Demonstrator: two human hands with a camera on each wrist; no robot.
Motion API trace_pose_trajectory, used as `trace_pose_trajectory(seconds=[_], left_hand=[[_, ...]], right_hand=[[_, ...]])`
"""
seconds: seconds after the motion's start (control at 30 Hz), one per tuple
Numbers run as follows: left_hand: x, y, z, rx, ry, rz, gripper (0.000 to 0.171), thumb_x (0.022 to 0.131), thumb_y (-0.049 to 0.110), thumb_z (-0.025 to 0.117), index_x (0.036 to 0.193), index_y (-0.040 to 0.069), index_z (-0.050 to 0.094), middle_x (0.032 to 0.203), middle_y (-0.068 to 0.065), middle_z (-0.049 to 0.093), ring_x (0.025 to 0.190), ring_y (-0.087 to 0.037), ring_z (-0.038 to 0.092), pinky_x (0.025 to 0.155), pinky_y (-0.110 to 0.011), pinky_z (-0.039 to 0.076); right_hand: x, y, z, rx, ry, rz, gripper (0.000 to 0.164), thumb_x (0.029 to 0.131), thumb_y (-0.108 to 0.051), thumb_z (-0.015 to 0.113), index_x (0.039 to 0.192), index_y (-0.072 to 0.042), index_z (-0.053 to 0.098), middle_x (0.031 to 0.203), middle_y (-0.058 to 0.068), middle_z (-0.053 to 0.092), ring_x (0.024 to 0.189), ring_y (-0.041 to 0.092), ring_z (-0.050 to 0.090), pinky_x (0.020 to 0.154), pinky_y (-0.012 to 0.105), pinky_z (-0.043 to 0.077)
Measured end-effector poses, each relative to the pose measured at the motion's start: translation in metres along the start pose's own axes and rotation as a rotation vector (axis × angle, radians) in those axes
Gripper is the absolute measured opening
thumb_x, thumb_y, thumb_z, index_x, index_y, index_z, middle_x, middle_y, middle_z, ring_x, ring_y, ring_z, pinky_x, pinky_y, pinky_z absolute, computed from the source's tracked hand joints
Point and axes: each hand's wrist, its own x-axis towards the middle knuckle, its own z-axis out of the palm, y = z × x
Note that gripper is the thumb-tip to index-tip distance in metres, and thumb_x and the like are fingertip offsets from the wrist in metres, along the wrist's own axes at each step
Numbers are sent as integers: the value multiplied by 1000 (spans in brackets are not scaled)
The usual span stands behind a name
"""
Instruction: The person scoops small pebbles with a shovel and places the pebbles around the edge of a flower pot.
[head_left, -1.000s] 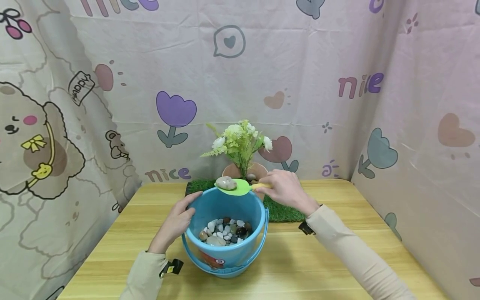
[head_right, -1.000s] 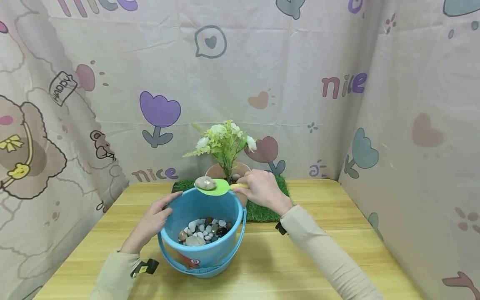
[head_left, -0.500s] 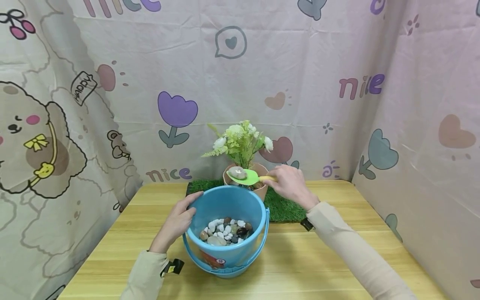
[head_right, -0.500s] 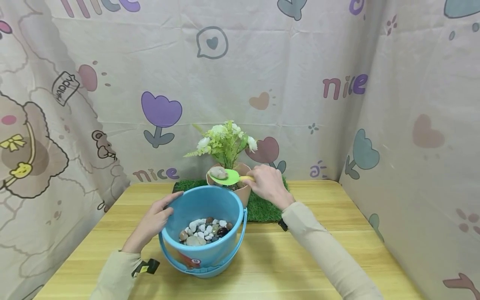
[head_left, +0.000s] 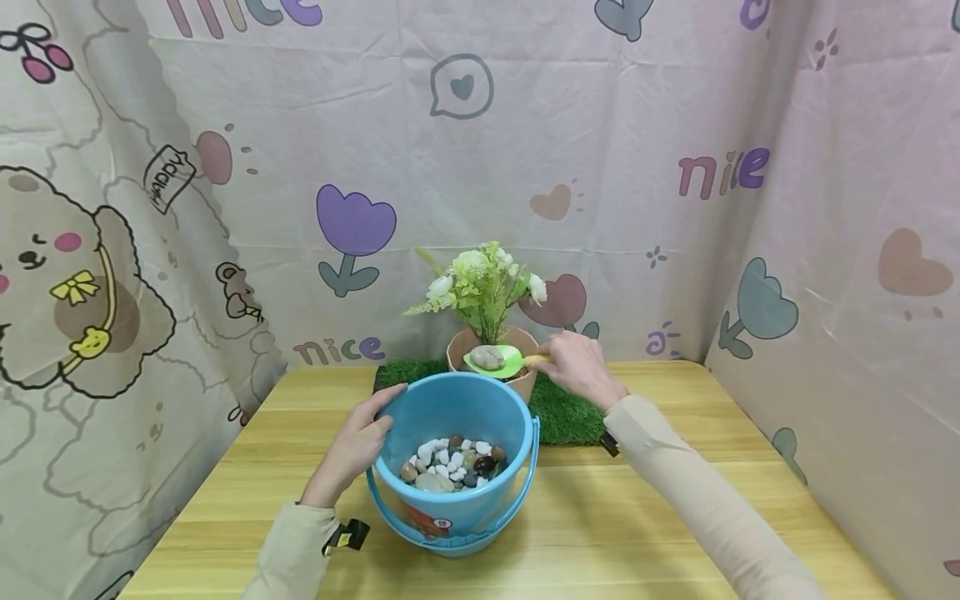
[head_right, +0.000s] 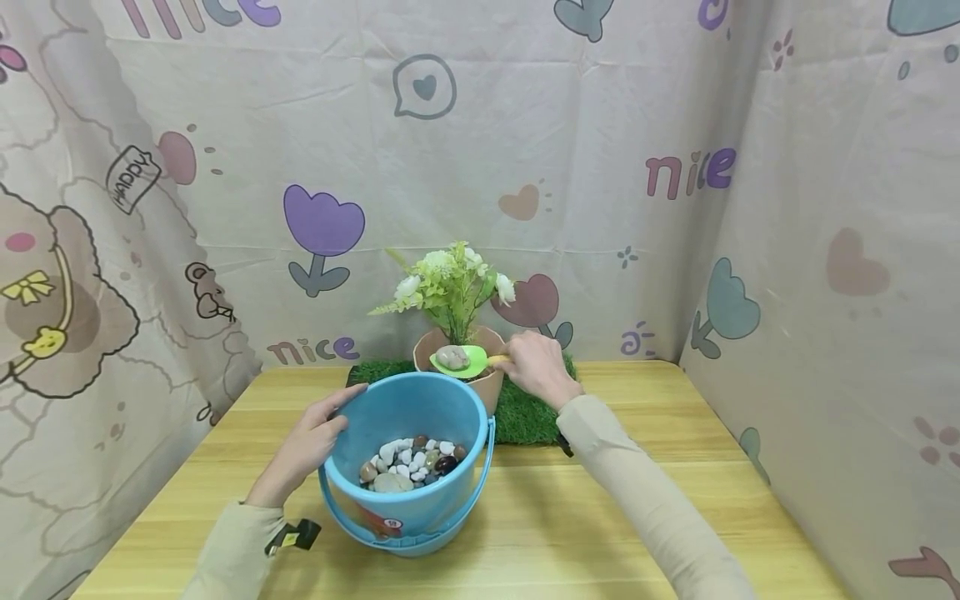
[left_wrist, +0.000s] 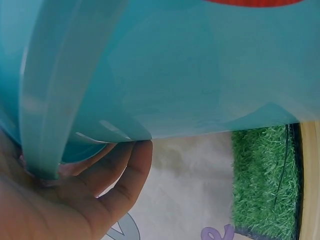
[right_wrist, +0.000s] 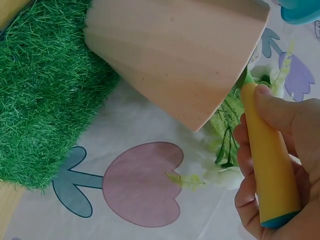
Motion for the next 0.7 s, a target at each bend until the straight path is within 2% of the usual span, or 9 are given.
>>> trace_pose_trajectory(seconds=[0.23,0.47,0.7], left_hand=[[1,1,0,-15,2,5,53,97,1,34,149,6,39,154,-19,37,139,-44,39,108,-60,35],[0,1,1,-25,0,-4,53,97,1,34,150,5,38,155,-20,36,139,-44,38,108,-60,35],[0,0,1,-33,2,-12,53,97,2,34,150,5,38,154,-20,36,138,-44,39,107,-59,37]], right_hand=[[5,0,3,-73,14,-87,22,84,-39,74,90,-19,80,70,-6,58,68,15,52,57,33,40],[6,-5,6,-117,63,-223,16,84,-36,74,76,-22,76,76,-6,64,78,19,57,71,40,44],[7,-5,9,-150,100,-259,15,82,-36,75,86,-22,79,80,-5,68,79,18,56,71,39,44]])
